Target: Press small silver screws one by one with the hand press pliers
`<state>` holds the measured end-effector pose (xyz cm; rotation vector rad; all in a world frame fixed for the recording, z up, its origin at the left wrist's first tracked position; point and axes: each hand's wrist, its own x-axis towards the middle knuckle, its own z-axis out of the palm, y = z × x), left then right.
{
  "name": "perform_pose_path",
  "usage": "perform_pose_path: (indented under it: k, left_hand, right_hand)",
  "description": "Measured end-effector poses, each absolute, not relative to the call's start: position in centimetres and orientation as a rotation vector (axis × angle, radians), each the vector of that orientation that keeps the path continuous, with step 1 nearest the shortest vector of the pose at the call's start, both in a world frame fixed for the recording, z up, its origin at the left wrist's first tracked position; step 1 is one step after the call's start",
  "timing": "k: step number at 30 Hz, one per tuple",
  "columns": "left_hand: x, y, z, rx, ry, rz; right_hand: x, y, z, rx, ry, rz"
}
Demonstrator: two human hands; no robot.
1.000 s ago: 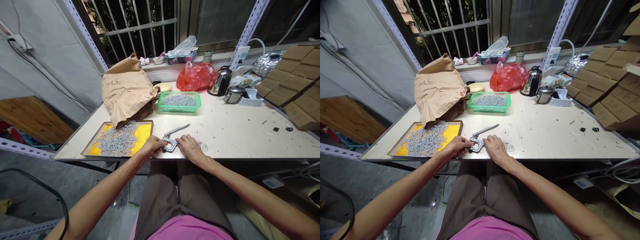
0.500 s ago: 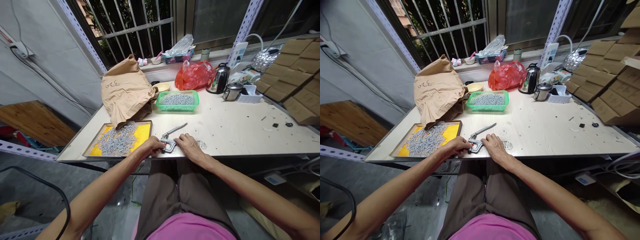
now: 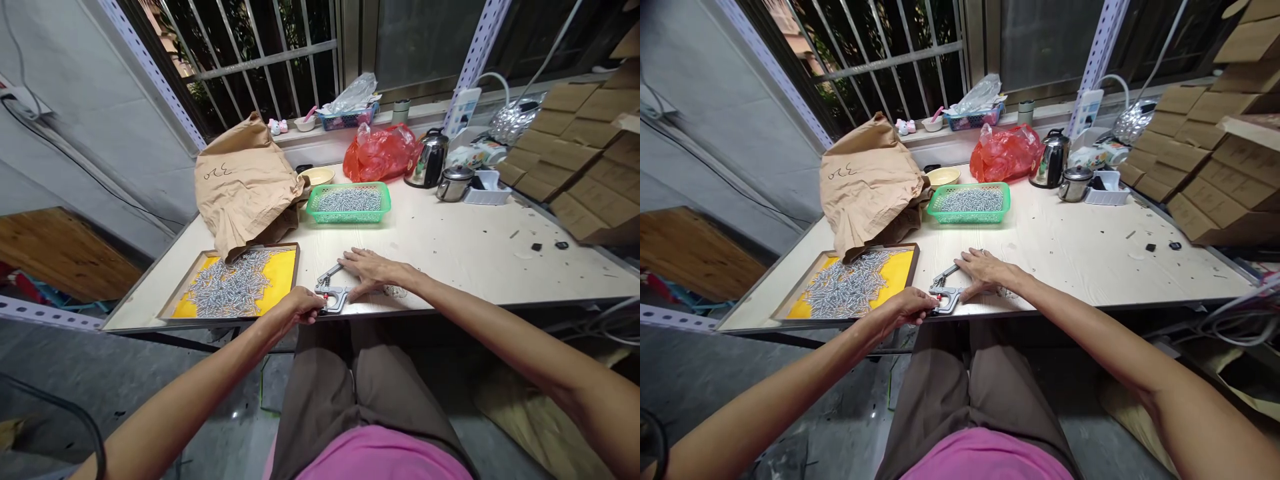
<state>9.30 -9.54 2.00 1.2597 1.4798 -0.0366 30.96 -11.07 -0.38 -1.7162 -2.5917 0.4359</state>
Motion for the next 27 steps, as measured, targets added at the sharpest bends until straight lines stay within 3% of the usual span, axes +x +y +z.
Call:
perform_pose_path:
  k: [22, 27]
  left_hand:
    - [8.7, -10.6, 1.1, 1.277, 1.518, 0.104]
    - [8.5, -11.2, 1.4, 1.785, 1.526, 0.187]
  right_hand:
    - [29.2, -13.6, 0.7, -1.805, -2.512, 0.228]
    - [29.2, -13.6, 0.4, -1.783, -2.515, 0.210]
